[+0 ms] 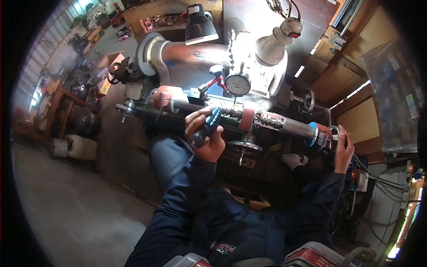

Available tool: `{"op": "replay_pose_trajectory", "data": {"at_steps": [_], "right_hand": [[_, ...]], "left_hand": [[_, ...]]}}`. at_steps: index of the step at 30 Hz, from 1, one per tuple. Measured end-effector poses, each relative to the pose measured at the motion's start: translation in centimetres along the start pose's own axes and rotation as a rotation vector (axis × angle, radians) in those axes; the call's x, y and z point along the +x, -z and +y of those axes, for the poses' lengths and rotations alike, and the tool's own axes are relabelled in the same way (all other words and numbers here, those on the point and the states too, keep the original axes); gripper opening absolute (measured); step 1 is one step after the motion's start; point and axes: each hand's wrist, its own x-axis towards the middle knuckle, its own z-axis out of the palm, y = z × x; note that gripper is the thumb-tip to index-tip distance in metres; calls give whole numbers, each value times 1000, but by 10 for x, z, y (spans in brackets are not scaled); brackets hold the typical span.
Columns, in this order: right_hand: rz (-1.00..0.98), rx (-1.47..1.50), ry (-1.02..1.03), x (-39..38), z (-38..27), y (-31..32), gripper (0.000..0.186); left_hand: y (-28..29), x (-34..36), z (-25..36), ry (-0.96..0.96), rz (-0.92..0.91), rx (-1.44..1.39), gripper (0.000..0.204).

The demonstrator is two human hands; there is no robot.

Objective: Machining a metal shaft on a lathe using a rotary tool and a dial indicator for precision checking.

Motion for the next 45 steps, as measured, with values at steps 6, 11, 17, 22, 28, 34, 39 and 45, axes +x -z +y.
{"op": "replay_pose_trajectory", "data": {"at_steps": [6, 11, 17, 22, 28, 34, 39, 45], "right_hand": [[-8, 17, 31, 0, 17, 3, 31], [117, 238, -37, -6, 51, 9, 23], [68, 251, -54, 4, 72, 5, 12], [-126, 146, -46, 20, 105, -6, 20], [-257, 306, -276, -15, 134, -17, 26], [-390, 259, -368, -44, 86, 23, 22], [-295, 93, -214, -36, 65, 54, 19], [-98, 191, -264, 0, 49, 37, 26]], "left_hand": [[2, 2, 4, 223, -326, 233, 35], [8, 1, 2, 213, -45, -14, 44], [13, 1, -4, 185, -32, 33, 47], [9, -1, -2, 170, -24, -5, 47], [11, -2, -3, 181, -31, 1, 48], [13, -1, -4, 167, -91, 46, 47], [9, -3, -5, 184, -63, 10, 46], [8, -4, -7, 157, -83, 41, 46]]}}
